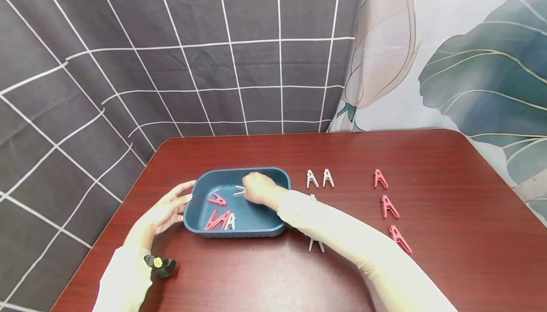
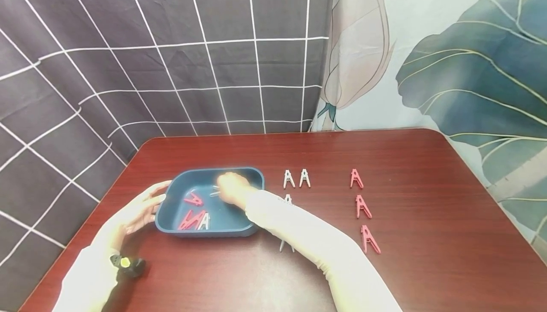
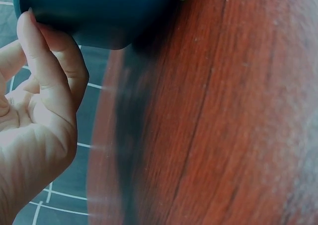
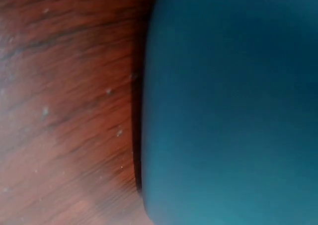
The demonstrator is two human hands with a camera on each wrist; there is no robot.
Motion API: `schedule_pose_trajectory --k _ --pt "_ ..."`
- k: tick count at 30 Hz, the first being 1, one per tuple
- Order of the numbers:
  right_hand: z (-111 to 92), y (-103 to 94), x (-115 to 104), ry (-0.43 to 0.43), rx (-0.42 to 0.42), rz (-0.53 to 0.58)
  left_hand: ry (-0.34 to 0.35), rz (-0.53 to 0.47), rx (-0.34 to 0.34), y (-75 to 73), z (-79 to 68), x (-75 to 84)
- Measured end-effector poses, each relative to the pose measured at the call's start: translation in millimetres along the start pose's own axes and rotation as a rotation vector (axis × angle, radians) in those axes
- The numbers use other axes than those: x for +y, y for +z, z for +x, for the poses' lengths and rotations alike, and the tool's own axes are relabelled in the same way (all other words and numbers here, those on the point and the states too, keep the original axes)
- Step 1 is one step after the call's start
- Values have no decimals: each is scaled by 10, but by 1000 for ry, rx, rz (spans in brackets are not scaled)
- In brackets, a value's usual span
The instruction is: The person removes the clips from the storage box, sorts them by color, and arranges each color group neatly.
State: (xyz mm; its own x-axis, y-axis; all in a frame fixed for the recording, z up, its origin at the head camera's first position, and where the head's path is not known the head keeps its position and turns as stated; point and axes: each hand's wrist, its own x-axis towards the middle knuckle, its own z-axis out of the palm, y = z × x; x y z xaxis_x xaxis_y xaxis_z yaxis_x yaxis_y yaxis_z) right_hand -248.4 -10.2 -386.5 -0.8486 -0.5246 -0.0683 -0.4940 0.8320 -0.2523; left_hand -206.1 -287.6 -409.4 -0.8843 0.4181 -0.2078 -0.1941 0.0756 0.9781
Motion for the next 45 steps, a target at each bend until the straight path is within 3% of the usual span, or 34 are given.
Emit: schedule_pose_trajectory --k 10,21,30,36,41,45 --pt "-23 9 -39 17 -38 -34 -5 6 8 3 -6 5" --pt "-17 35 -31 10 -23 -59 18 -1 -6 19 -4 14" --pt "-31 -34 59 11 36 197 -13 31 34 33 -5 19" --pt "-51 -38 118 35 54 348 -2 31 16 34 2 37" --pt "-67 -49 134 77 20 421 3 26 11 37 1 32" --pt "-80 -69 131 68 9 417 6 21 13 35 -8 25"
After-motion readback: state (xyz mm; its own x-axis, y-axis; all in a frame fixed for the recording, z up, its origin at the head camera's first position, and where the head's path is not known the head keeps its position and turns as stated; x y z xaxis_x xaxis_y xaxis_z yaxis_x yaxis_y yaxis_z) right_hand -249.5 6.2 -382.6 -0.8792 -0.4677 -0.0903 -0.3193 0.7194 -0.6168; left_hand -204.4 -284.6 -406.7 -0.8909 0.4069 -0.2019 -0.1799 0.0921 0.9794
